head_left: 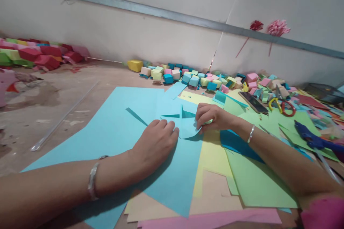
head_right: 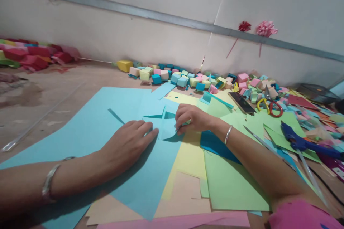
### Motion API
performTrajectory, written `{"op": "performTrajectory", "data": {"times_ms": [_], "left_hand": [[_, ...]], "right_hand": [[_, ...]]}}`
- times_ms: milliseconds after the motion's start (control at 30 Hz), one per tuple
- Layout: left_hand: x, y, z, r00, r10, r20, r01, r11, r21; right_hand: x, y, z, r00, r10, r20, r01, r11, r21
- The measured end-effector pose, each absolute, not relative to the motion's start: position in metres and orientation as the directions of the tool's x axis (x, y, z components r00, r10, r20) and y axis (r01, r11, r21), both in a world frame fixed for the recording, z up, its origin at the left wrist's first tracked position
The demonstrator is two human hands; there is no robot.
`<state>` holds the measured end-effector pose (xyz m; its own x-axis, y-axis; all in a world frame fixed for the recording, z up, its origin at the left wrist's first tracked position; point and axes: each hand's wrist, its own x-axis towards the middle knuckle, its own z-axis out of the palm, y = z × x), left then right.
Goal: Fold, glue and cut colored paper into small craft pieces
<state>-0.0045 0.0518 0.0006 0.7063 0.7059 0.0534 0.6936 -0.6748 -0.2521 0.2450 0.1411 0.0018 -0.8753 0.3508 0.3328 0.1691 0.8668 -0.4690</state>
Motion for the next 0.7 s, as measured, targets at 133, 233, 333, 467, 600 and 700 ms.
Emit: {"op": "performTrajectory", "data": {"times_ms": [133, 233, 333, 467, 600, 700], "left_hand": [[-0.001, 0.041, -0.002, 0.725, 0.689, -0.003, 0.680, -0.716, -0.159], [0.000, 0.038, -0.003, 0.712, 0.702, 0.000, 0.696, -0.706, -0.130], [0.000, 0.037, -0.004, 0.729, 0.685, 0.000, 0.678, -0.722, -0.134], [-0.001, 0.036, -0.008, 0.756, 0.654, 0.036, 0.649, -0.741, -0.172], [-0.001, 0.036, -0.009, 0.761, 0.648, 0.020, 0.639, -0.744, -0.194], [0.000, 0.036, -0.009, 0.769, 0.639, 0.008, 0.630, -0.756, -0.177]], "right_hand": [[0.238, 0.137, -0.005, -0.866, 0.406, 0.291, 0.205, 0.820, -0.534], [0.242, 0.139, -0.009, -0.825, 0.478, 0.301, 0.228, 0.770, -0.596], [0.243, 0.138, -0.009, -0.805, 0.516, 0.291, 0.264, 0.753, -0.603], [0.233, 0.132, -0.011, -0.761, 0.561, 0.325, 0.371, 0.788, -0.492], [0.222, 0.125, -0.017, -0.729, 0.597, 0.335, 0.557, 0.802, -0.216], [0.219, 0.122, -0.020, -0.684, 0.691, 0.236, 0.693, 0.716, -0.087]]}}
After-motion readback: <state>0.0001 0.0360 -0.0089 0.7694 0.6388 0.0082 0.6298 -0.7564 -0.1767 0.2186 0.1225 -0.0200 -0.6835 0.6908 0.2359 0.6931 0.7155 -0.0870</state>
